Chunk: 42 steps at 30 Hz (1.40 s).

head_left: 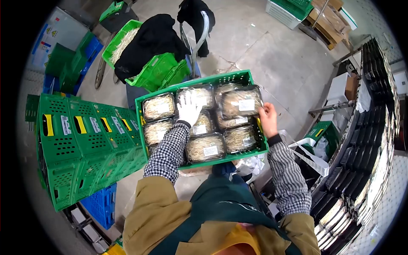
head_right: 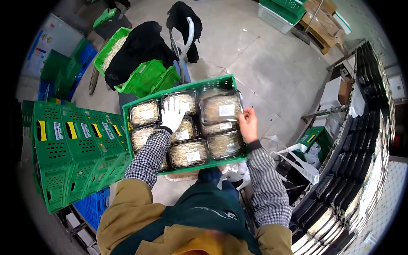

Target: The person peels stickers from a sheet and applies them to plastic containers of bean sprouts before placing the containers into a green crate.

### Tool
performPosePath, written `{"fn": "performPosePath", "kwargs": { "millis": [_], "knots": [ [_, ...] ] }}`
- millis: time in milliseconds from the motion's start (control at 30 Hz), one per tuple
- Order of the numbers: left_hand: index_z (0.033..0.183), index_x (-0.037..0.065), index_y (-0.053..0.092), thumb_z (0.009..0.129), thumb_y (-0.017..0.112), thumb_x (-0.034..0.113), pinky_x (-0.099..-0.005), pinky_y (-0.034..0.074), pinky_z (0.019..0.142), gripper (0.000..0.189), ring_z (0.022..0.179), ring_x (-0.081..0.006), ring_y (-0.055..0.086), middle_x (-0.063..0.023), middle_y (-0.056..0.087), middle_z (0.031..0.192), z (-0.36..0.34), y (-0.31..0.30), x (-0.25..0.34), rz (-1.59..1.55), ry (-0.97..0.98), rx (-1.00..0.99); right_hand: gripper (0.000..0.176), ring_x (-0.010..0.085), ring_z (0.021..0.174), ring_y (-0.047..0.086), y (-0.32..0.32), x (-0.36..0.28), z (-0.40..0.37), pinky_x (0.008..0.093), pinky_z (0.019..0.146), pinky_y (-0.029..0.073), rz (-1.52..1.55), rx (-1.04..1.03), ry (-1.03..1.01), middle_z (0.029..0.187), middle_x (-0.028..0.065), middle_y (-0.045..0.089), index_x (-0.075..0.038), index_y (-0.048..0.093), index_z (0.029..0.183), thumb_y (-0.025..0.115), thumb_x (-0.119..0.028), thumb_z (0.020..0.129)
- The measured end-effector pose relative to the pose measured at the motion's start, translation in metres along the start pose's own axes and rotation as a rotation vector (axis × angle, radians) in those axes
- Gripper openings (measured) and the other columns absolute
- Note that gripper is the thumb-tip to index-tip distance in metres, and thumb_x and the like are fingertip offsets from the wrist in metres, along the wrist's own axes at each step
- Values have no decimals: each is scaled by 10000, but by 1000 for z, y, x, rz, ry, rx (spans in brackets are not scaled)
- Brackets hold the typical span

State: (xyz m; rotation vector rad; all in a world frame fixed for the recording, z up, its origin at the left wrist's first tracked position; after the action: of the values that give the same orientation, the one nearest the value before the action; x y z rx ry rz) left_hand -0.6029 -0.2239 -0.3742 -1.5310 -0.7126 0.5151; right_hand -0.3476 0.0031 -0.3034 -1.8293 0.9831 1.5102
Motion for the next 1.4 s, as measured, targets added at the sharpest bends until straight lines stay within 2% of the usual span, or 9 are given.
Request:
{"fn": "performPosePath", "kwargs": {
  "millis": [200,333,467,633,667,733,833,1300,1400],
  "knots": [
    [1348,-64,363,910,456,495,-565,391,931,716,1141,-471,442,-301,440,1295,-5,18,-23,281,78,248,368,151,795,613,1,42,15,296,693,511,-321,-29,18,1016,130,620,15,470,1226,594,-122,908],
    [1292,-43,469,923,449,440,-492,408,967,608,1158,-418,487,-309,471,1299,11,-35,17,418,104,-84,316,168,774,645,-40,30,-78,301,670,524,-56,-13,-58,957,105,654,7,523,1184,587,-139,911],
    [1381,-94,343,927,496,338,-443,255,1120,645,1335,-397,341,-303,358,1420,13,-60,113,-80,325,308,180,61,631,540,-158,49,-177,235,577,453,-334,550,-24,721,4,622,-2,662,928,619,-176,919],
    [1386,-68,343,901,547,177,-439,209,1144,580,1353,-393,306,-274,338,1434,-85,-86,309,-676,690,79,270,79,580,416,-368,138,-239,246,561,369,171,1440,48,733,-49,568,-37,662,987,629,-294,909],
    [1387,-56,349,901,558,179,-438,220,1140,579,1354,-387,307,-270,337,1435,-114,-81,341,-696,745,-19,482,140,814,559,-391,136,-245,266,730,423,484,1259,232,997,34,623,-28,568,1216,635,-382,897],
    [1380,-44,363,881,577,147,-421,262,1121,576,1338,-386,331,-260,346,1425,-177,-76,396,-823,799,-161,922,250,1418,199,-419,129,-237,367,1090,238,743,1172,316,1550,114,168,-51,193,1486,625,-555,845],
    [1371,-19,384,849,619,87,-346,451,932,582,1037,-250,564,-205,405,1394,-256,-77,443,-824,939,-292,1006,278,1444,122,-438,130,-230,410,1150,139,753,1210,342,1565,130,89,-136,54,1520,590,-628,826],
    [1347,13,460,895,598,74,-285,503,852,476,981,-190,641,-164,586,1255,-280,-73,477,-752,825,-512,299,120,997,506,-492,209,-180,344,931,365,1160,1230,-67,1017,-30,554,-133,571,1035,528,-405,916],
    [1368,15,437,918,579,92,-265,483,867,478,1039,-155,602,-146,570,1286,-296,-87,494,-830,814,-690,221,109,929,499,-478,157,-206,404,885,363,1390,1167,233,905,-48,526,-174,564,961,501,-380,913]
  ]
}}
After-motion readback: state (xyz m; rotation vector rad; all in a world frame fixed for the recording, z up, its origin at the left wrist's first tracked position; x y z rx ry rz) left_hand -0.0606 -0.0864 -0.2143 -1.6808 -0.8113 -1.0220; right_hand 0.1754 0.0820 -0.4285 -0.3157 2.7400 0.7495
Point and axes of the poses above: each hand's wrist, its own z-axis towards the middle knuckle, its own y-axis out of the palm, x = y × z, the point moved 4 cm from there along z, towards the middle knuckle
